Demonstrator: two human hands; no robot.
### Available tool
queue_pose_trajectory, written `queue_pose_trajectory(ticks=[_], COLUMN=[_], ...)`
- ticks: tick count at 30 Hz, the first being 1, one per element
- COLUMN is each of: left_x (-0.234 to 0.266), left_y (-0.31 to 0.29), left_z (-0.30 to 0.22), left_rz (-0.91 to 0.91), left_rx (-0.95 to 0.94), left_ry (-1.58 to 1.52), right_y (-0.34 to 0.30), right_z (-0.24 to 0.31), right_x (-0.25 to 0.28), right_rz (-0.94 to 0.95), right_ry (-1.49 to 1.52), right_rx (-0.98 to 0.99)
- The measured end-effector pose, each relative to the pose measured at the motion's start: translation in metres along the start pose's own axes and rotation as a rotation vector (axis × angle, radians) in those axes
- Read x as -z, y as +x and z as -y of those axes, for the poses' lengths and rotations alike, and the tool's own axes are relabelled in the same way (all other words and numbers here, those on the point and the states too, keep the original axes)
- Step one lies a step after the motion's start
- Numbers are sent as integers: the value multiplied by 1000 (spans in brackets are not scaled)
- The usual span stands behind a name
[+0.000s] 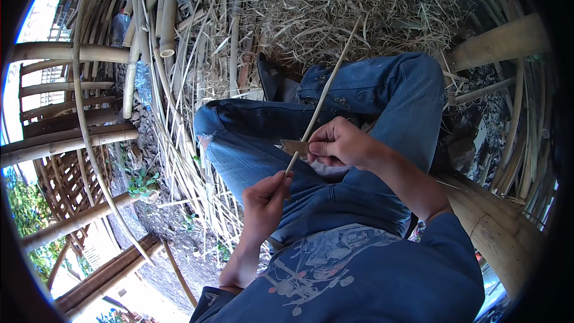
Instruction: The recorder uses a utility knife to shave and thin a thin bamboo strip while sitting in a bamboo-constructed area.
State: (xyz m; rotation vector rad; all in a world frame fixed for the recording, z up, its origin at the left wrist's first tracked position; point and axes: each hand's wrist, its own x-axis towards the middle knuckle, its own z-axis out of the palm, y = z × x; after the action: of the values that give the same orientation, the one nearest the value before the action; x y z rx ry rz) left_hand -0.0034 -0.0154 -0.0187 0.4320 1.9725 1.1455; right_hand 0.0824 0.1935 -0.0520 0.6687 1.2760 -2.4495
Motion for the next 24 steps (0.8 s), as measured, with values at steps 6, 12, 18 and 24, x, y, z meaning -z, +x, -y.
queue_pose_trajectory(ticks=[6,12,18,24], left_x=[1,1,1,1], left_y=[-1,-2,-4,-5], left_z=[-4,-5,4,-3], left_rz=[10,-10,-17,-42], left_rx=[-56,-46,-102,-152], left_ry=[61,-12,75,186], right_y=[0,-3,-4,2], right_z=[-2,8,6,-1], right_x=[12,18,29,15], right_rz=[3,-129,-142,-103], right_ry=[8,-18,20,-34], right_rx=[-3,46,76,43])
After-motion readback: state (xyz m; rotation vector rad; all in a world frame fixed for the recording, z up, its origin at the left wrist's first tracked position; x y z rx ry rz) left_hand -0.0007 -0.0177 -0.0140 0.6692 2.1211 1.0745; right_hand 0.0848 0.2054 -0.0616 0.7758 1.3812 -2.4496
